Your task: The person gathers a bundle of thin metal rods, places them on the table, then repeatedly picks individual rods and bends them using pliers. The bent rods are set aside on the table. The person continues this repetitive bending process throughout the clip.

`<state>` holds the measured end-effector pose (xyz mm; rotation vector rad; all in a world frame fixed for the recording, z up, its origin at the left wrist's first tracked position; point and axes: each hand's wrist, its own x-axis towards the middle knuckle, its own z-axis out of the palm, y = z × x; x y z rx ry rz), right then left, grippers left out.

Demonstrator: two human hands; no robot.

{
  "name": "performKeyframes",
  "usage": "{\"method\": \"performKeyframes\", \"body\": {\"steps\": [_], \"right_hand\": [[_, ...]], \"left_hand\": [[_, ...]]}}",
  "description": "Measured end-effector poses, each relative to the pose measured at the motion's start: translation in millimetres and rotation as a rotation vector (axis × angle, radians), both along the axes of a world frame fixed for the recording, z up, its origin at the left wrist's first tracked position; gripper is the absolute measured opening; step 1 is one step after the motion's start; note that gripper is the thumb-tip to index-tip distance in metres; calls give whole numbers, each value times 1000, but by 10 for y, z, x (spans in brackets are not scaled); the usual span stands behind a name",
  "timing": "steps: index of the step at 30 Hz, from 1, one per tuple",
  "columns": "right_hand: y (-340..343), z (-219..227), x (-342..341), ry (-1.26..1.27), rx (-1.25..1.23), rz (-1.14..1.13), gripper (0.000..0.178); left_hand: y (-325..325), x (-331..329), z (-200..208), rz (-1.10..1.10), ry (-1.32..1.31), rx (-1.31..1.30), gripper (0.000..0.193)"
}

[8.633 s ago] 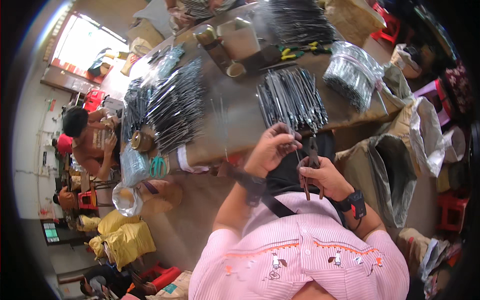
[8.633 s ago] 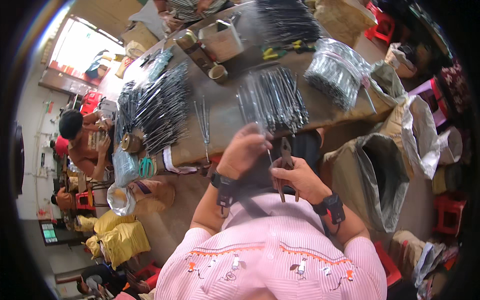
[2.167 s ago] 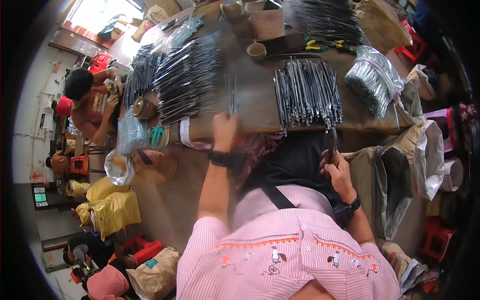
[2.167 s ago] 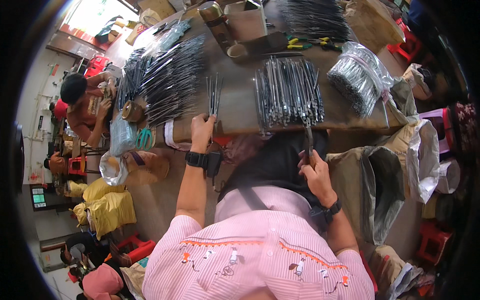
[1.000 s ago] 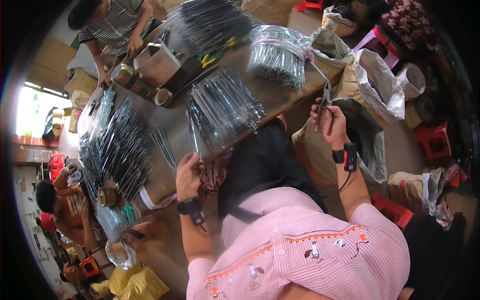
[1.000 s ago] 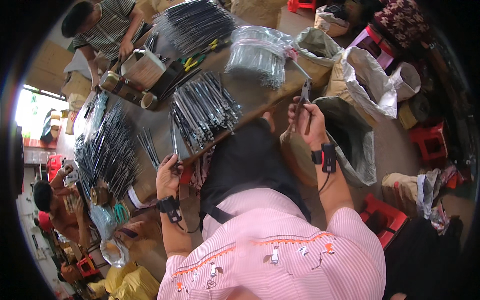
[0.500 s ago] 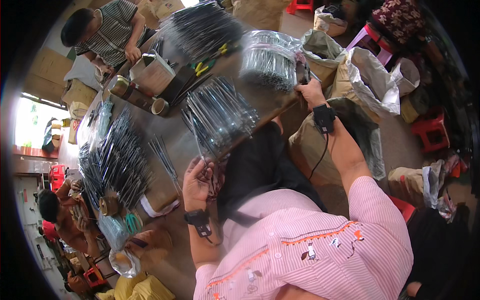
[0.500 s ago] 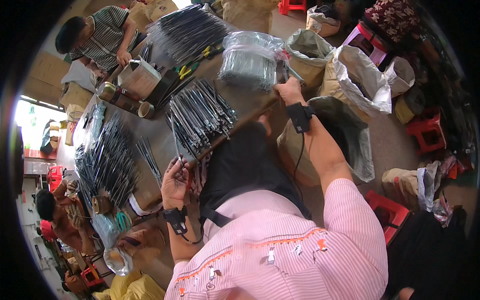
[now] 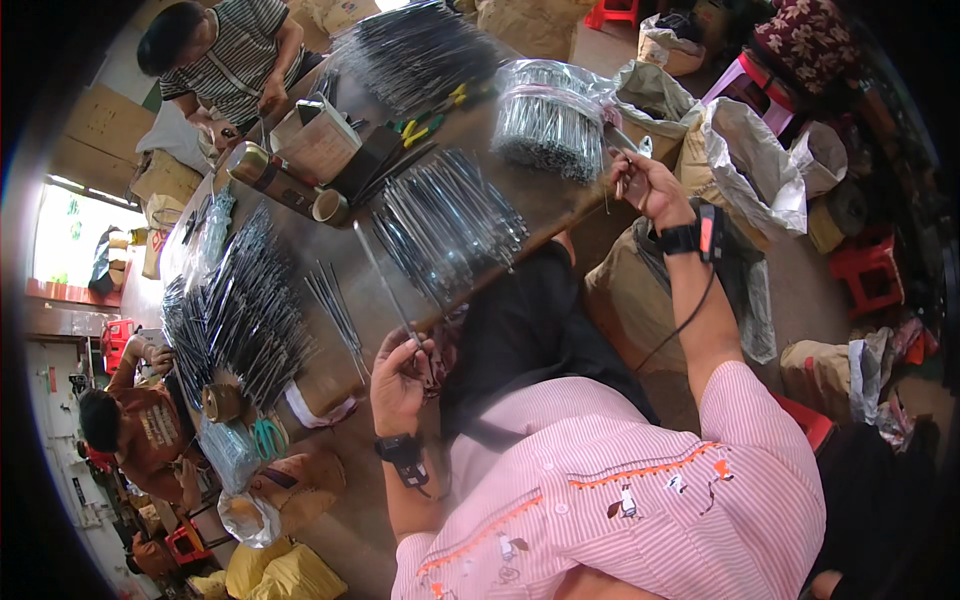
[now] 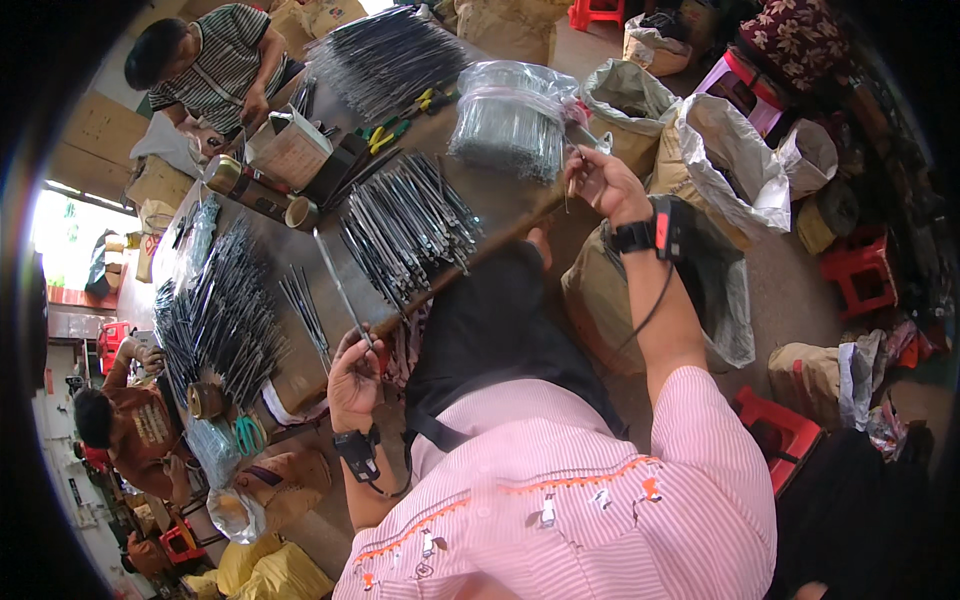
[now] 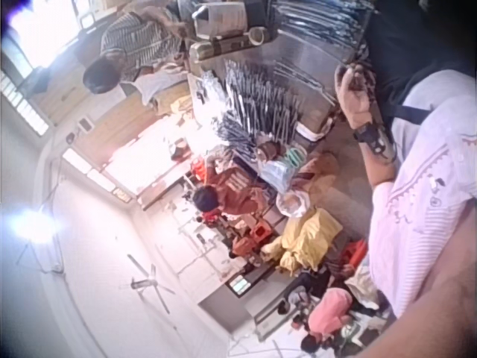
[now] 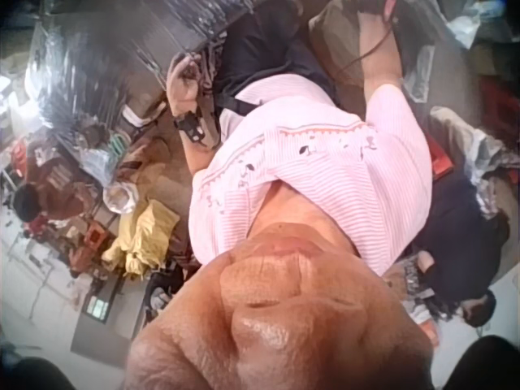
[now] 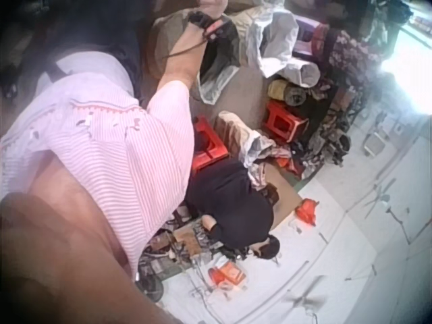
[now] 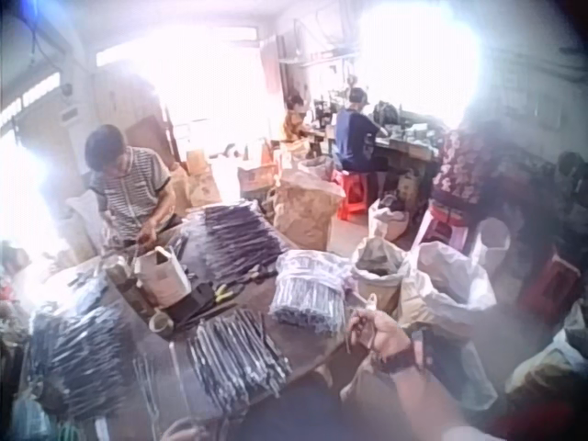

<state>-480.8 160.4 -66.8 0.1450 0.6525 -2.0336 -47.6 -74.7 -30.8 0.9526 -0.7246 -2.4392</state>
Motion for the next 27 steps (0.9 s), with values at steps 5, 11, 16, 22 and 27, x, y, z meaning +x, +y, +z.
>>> {"method": "performKeyframes", "body": {"steps": [5, 11, 16, 22, 27], "right_hand": [[-157, -69, -118, -106, -93, 26, 13], [-7, -36, 329, 336, 318, 85, 6], [31, 301, 907, 491, 257, 104, 14], [-262, 602, 1721, 538, 170, 112, 19], [-395, 701, 2076, 696, 214, 65, 17]], "left_hand": [[135, -152, 52, -87, 45, -18, 24], [145, -63, -40, -46, -95, -6, 23], [311, -179, -47, -171, -69, -112, 26], [596, -451, 115, -366, -25, -201, 23], [637, -579, 197, -340, 68, -290, 18]]}}
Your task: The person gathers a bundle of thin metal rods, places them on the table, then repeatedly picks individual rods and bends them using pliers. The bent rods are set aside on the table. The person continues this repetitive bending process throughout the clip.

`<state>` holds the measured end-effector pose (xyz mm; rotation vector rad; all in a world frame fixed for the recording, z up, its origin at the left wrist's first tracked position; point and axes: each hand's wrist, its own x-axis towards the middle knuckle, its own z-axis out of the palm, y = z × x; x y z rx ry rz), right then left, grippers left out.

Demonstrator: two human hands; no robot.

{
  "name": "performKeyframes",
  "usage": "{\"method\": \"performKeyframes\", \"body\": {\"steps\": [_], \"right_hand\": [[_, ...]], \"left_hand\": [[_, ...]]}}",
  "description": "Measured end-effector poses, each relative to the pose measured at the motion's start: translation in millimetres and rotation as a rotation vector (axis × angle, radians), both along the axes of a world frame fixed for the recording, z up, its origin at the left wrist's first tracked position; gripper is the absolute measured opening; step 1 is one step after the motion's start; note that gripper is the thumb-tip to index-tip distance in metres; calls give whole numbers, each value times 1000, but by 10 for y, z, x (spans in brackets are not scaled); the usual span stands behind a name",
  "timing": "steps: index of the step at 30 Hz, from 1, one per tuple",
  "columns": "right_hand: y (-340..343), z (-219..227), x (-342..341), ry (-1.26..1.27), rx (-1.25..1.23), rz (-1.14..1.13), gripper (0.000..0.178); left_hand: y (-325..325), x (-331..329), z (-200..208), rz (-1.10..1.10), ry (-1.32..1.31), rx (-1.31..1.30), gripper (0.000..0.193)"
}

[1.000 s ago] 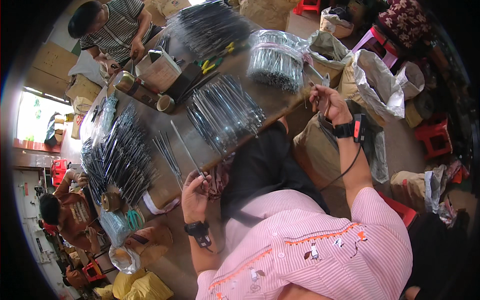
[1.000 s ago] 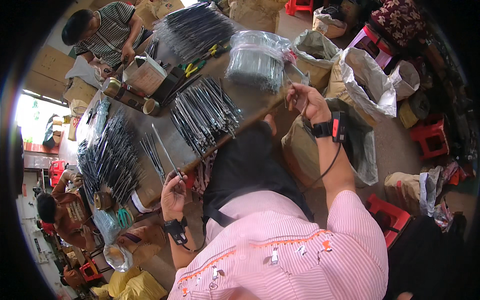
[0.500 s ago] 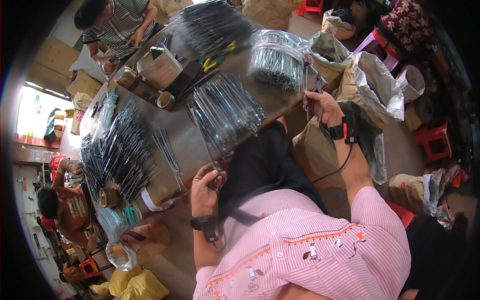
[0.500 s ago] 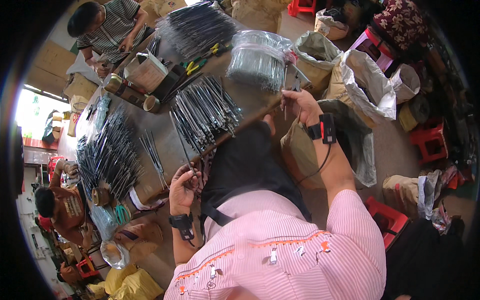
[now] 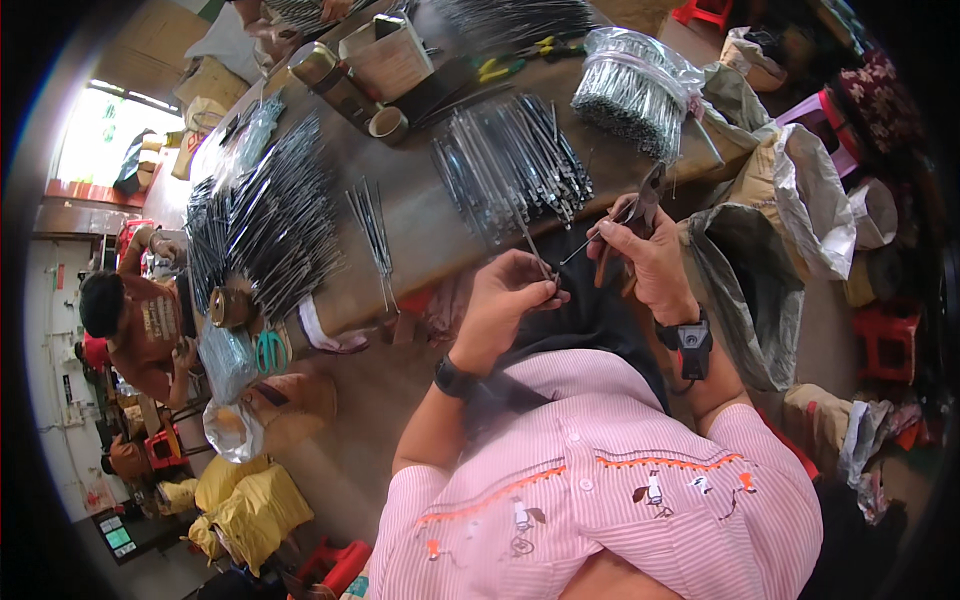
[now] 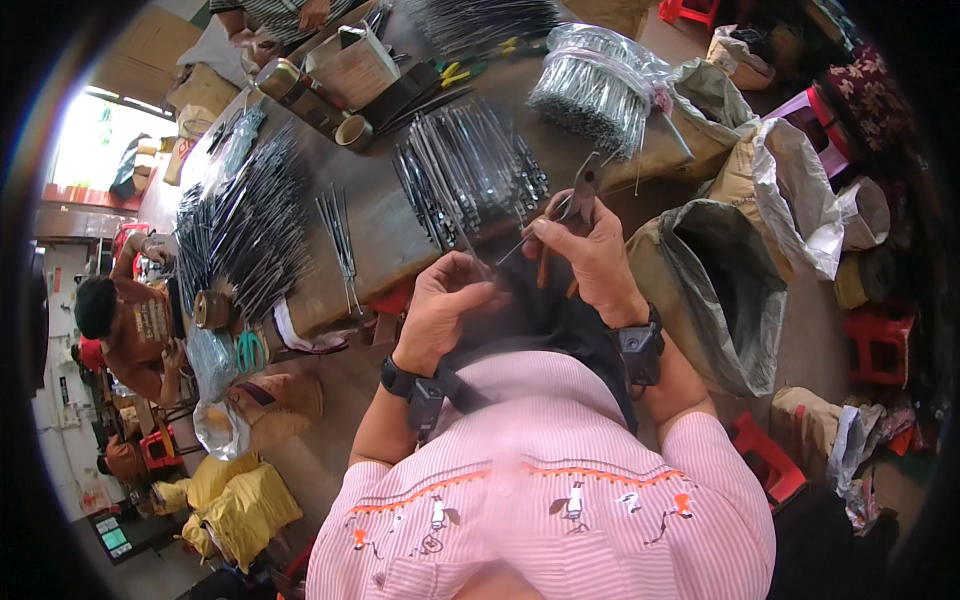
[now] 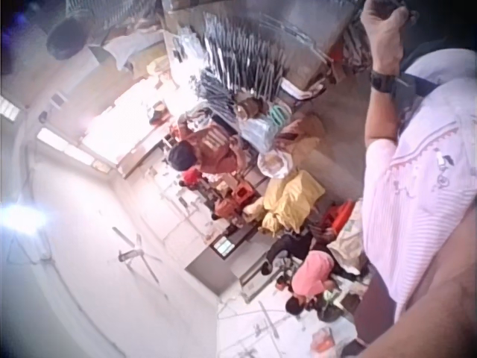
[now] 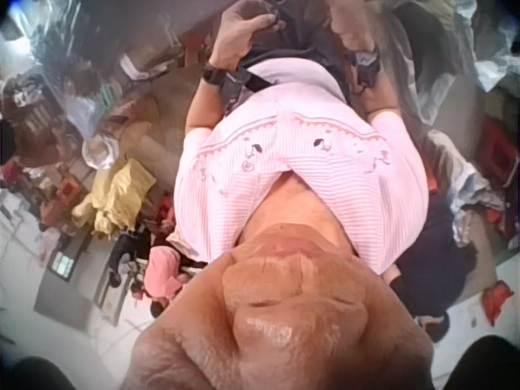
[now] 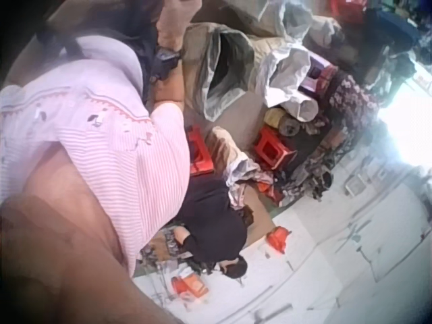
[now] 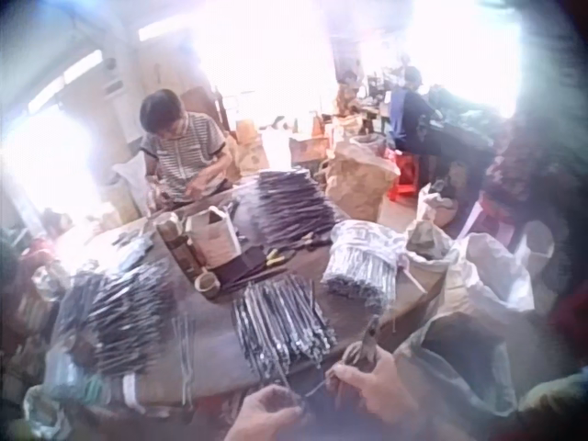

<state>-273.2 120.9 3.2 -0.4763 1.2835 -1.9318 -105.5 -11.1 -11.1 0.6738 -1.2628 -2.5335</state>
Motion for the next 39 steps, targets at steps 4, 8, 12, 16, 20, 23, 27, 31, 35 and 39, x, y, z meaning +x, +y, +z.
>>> {"method": "performKeyframes", "body": {"steps": [4, 8, 12, 16, 20, 23, 27, 31, 35, 39], "right_hand": [[-31, -42, 106, 71, 7, -1, 16], [-37, -133, 215, 156, 84, 59, 15], [-97, -163, 313, 199, 79, -19, 17], [-100, -96, 145, 88, 0, -194, 19], [-57, -96, 11, 35, -10, -124, 19], [-23, -159, 57, -41, 79, -18, 22], [-18, -230, 57, -72, 154, 51, 24], [-16, -262, 42, -117, 154, 65, 20], [-56, -275, 71, -108, 130, 23, 21], [-42, -247, 132, 61, 188, -25, 18]], "left_hand": [[-32, -7, 15, 8, 13, -63, 18], [-48, -29, 5, 13, 11, -94, 18], [-61, -37, -22, 9, -28, -87, 20], [-111, 36, -39, 7, -129, -98, 24], [-84, 69, -39, -118, -77, -153, 25], [-28, 28, -26, -214, -42, -127, 25], [-30, 7, 27, -341, -98, -124, 28], [-35, 9, 76, -378, -83, -72, 34], [6, -8, 74, -283, -7, 63, 29], [-37, -47, 25, -226, -67, 405, 22]]}}
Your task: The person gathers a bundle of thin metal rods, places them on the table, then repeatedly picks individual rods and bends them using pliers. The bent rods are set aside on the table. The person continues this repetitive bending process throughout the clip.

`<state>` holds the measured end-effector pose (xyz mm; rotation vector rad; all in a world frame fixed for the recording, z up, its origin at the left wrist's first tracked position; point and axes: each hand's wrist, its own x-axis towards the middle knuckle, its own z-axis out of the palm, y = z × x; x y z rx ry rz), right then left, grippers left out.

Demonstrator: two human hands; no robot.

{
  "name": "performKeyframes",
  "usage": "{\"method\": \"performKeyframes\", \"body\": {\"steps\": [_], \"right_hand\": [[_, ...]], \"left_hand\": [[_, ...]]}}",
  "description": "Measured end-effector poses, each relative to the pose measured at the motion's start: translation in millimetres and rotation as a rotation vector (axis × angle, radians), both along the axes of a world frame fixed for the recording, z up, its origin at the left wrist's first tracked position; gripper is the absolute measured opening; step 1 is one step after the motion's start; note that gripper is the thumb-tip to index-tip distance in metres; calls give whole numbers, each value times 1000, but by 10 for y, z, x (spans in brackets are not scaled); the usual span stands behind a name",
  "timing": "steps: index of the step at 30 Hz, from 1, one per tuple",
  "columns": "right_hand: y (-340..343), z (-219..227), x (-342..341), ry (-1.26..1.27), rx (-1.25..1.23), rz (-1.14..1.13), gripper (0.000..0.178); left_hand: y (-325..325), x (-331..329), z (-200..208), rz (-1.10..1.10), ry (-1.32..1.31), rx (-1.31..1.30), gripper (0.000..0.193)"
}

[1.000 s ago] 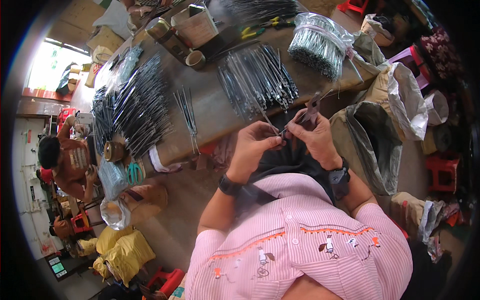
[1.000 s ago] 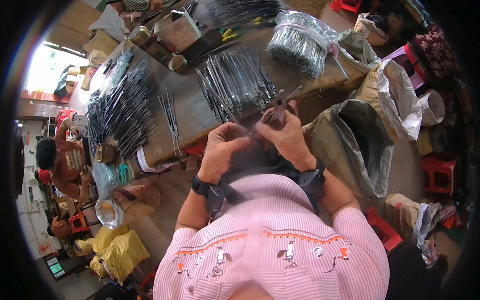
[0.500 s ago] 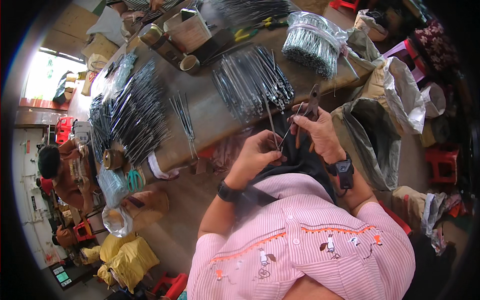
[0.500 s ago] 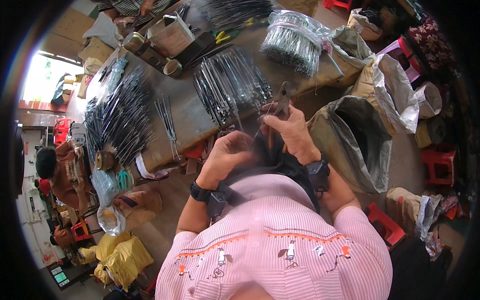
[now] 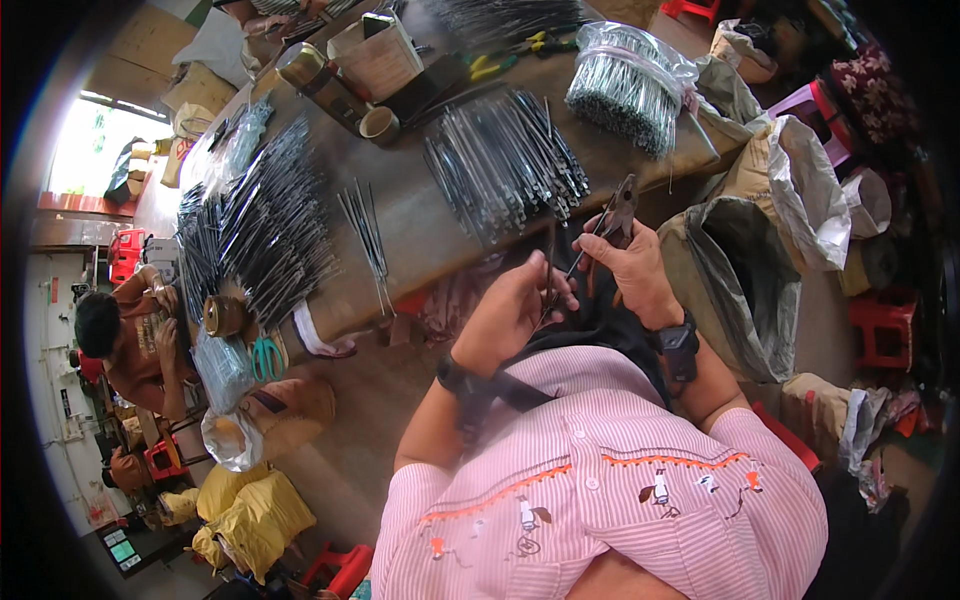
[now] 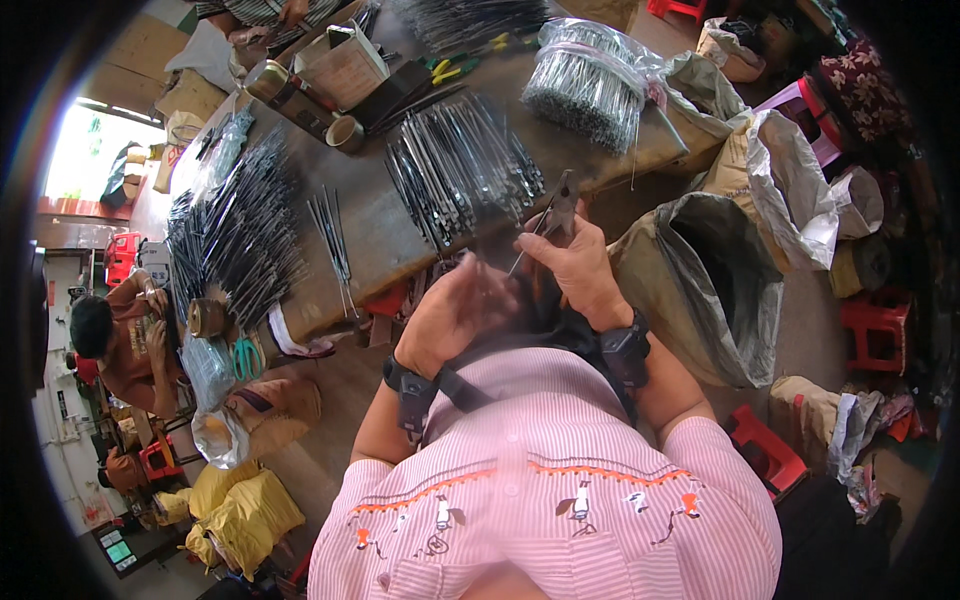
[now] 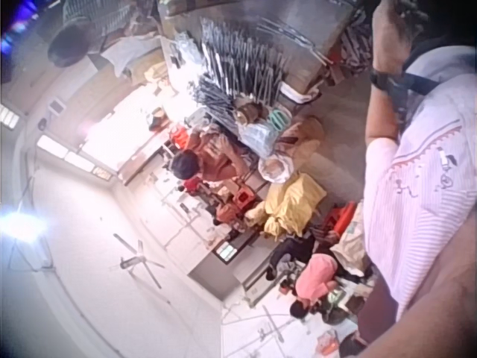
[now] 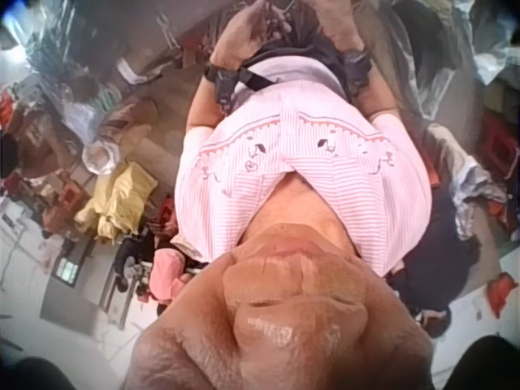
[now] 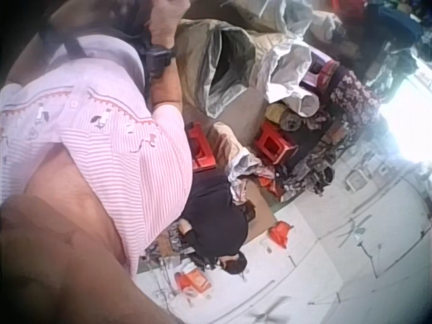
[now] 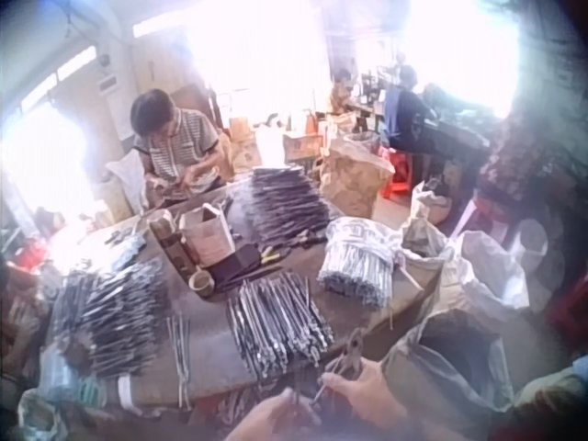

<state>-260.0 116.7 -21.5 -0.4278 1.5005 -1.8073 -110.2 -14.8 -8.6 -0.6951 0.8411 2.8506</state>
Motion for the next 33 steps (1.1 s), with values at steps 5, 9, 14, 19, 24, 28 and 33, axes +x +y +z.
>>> {"method": "performKeyframes", "body": {"steps": [5, 9, 14, 19, 24, 28, 33], "right_hand": [[6, -21, 50, 137, 16, -16, 18], [82, -140, -5, 24, 2, 34, 19], [288, -306, -194, -754, -193, -19, 30], [593, -307, -183, -814, -278, 357, 34], [637, -302, -21, -208, 116, 468, 51], [559, -367, -57, 312, 381, 514, 65], [553, -370, -88, 725, 358, 383, 51]], "left_hand": [[96, -94, -132, 67, -105, -170, 12], [147, -134, -237, 107, -34, -305, 12], [136, -128, -269, 143, -40, -450, 18], [143, -136, -244, 112, -12, -653, 24], [174, -176, -244, 168, 18, -1017, 24], [169, -172, -220, 190, 55, -1191, 24], [189, -182, -198, 220, 47, -1201, 19]]}}
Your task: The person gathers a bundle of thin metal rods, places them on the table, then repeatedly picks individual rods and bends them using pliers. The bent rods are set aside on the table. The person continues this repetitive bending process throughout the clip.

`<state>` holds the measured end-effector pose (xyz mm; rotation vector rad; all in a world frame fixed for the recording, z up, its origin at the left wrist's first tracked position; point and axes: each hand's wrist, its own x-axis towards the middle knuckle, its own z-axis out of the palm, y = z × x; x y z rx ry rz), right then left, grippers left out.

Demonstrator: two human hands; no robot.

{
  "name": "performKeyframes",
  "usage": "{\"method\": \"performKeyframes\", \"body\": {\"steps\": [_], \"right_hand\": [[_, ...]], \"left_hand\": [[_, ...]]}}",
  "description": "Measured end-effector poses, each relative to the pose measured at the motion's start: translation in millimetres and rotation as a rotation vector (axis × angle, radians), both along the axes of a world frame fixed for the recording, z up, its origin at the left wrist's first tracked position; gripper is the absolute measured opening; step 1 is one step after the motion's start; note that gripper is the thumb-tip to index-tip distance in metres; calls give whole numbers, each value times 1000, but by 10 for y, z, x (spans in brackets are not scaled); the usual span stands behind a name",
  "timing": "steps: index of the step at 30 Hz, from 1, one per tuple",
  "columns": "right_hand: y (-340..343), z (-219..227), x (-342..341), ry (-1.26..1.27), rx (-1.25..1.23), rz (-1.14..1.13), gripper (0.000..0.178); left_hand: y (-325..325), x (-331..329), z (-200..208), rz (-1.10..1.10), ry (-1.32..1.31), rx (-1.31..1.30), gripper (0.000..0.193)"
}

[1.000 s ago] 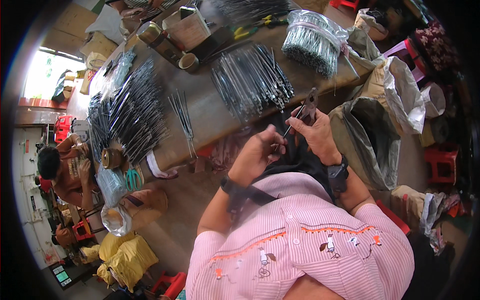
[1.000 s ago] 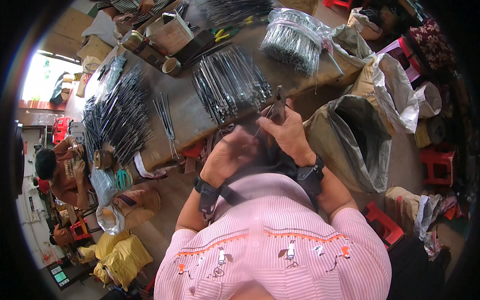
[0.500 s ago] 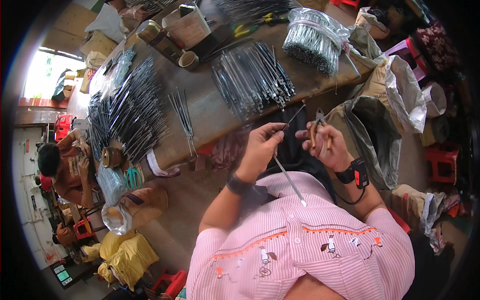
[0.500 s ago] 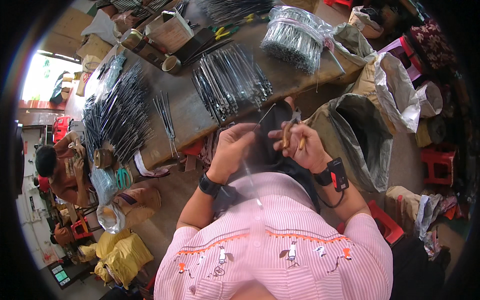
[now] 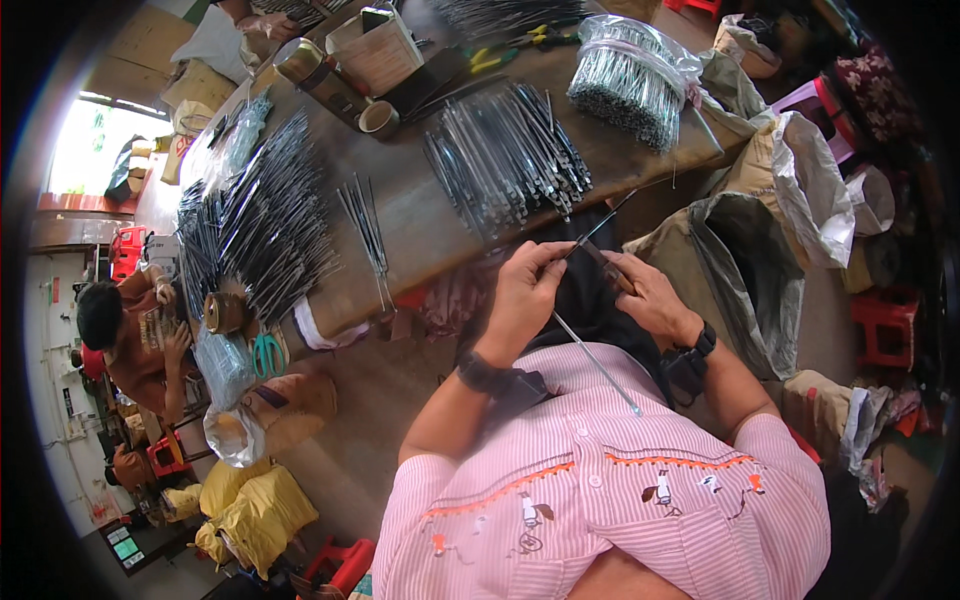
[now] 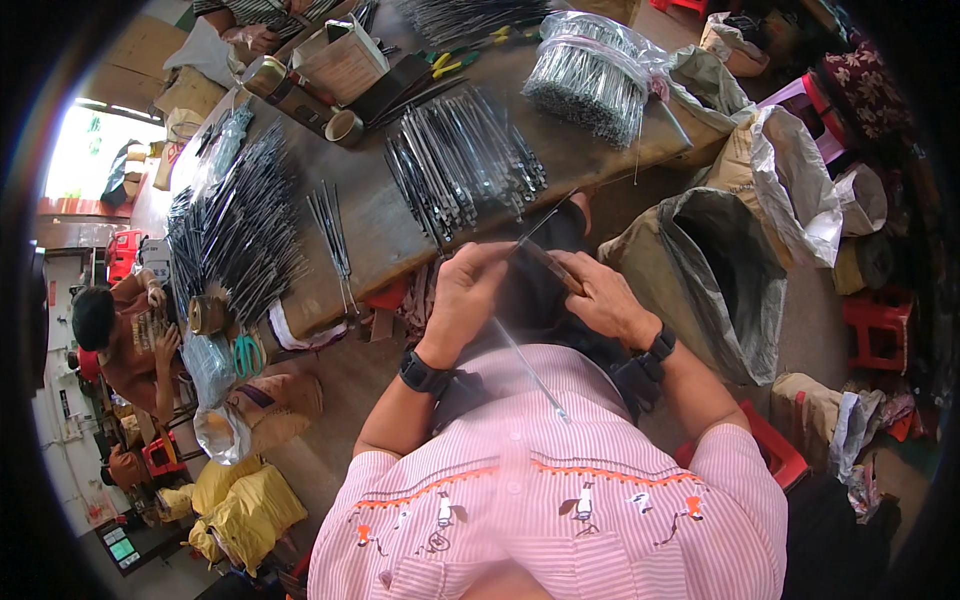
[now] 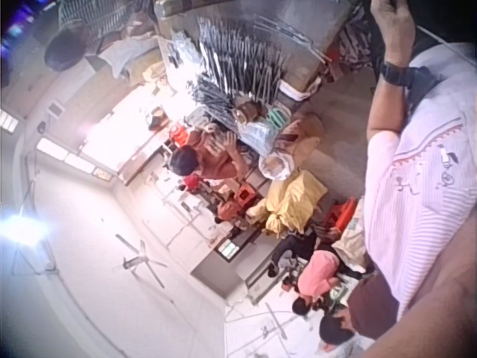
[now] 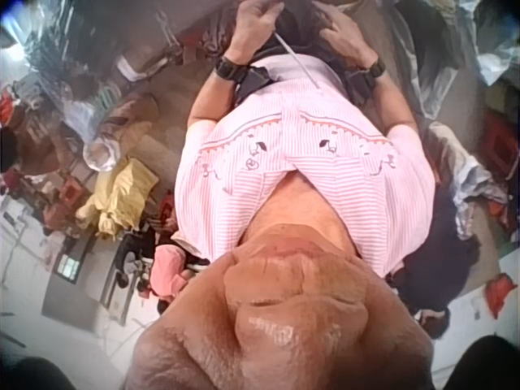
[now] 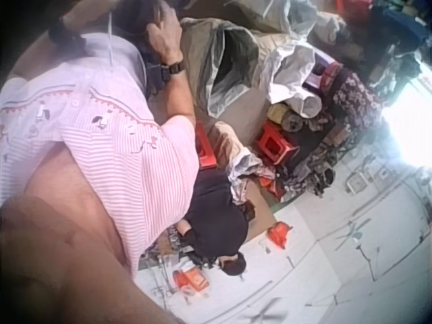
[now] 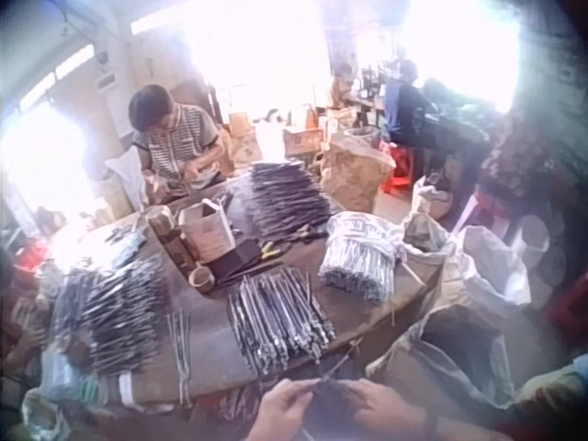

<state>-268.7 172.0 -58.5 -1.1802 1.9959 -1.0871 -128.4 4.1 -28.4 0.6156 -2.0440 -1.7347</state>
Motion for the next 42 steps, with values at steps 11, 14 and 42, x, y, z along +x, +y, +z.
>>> {"method": "performKeyframes", "body": {"steps": [11, 14, 42], "right_hand": [[-18, 81, -14, 124, 139, -11, 24], [-47, 78, -16, 134, 163, -11, 23], [-204, -19, 52, -659, -13, -131, 38]], "left_hand": [[-28, 17, -68, -19, -108, 164, 22], [-129, 83, -19, -47, -185, 236, 28], [-1579, 1022, -393, 742, -773, -833, 32]]}}
